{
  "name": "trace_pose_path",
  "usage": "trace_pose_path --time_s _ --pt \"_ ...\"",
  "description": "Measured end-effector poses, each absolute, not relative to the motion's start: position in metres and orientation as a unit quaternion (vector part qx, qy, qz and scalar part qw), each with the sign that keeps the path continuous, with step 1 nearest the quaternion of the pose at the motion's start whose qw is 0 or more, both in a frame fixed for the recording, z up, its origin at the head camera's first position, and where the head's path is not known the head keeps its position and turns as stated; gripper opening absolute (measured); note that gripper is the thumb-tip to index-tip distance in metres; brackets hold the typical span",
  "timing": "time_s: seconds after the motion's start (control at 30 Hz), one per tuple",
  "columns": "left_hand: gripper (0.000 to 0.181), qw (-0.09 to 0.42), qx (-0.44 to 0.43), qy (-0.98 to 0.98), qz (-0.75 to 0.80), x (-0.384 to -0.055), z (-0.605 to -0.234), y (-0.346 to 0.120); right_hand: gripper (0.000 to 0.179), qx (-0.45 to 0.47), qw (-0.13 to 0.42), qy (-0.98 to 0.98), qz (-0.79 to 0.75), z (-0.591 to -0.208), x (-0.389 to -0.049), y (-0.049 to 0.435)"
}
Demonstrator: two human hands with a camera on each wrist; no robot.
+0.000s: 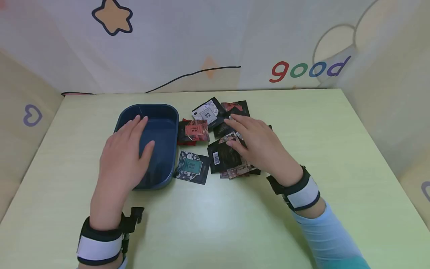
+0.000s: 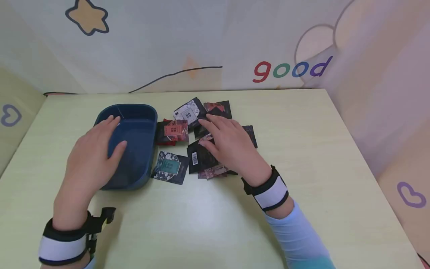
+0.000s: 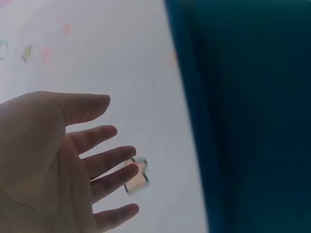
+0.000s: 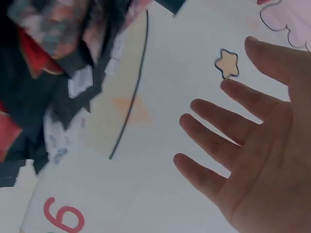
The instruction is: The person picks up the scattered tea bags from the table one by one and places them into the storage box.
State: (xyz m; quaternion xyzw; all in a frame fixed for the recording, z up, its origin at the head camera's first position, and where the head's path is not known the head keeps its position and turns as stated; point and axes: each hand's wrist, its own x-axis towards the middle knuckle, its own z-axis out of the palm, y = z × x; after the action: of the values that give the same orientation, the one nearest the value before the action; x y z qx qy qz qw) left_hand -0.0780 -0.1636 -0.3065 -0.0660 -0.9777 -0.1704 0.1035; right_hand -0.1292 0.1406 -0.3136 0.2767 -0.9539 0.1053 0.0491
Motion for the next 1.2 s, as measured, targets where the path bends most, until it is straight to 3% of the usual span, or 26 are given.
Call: trace_pose_path --time_s 0.2,0.37,0.47,0.6,0.8,1.2 --pt "0.055 0.103 0.015 -0.959 -0.265 -0.074 -0.317 -0.202 0.065 0.319 0.007 -0.943 0.090 -0.324 -0.128 0.147" --pt "0.046 0.127 0.114 -0.859 -0.483 -0.075 -0.331 -0.224 0.067 0.372 -0.064 -0.921 0.095 -0.329 -0.127 0.153" --pt "0.044 0.138 0.147 -0.738 -0.644 -0.076 -0.342 -0.232 0.069 0.396 -0.066 -0.914 0.064 -0.332 -0.130 0.156" --pt "0.048 0.094 0.117 -0.601 -0.785 -0.071 -0.361 -0.245 0.067 0.424 -0.039 -0.904 0.028 -0.338 -0.137 0.158" --pt "0.053 -0.007 0.029 -0.567 -0.823 -0.060 -0.386 -0.258 0.067 0.466 -0.022 -0.885 -0.012 -0.345 -0.148 0.153" --pt "0.051 0.000 -0.005 -0.571 -0.821 -0.054 -0.408 -0.262 0.070 0.492 -0.045 -0.862 -0.115 -0.343 -0.155 0.137"
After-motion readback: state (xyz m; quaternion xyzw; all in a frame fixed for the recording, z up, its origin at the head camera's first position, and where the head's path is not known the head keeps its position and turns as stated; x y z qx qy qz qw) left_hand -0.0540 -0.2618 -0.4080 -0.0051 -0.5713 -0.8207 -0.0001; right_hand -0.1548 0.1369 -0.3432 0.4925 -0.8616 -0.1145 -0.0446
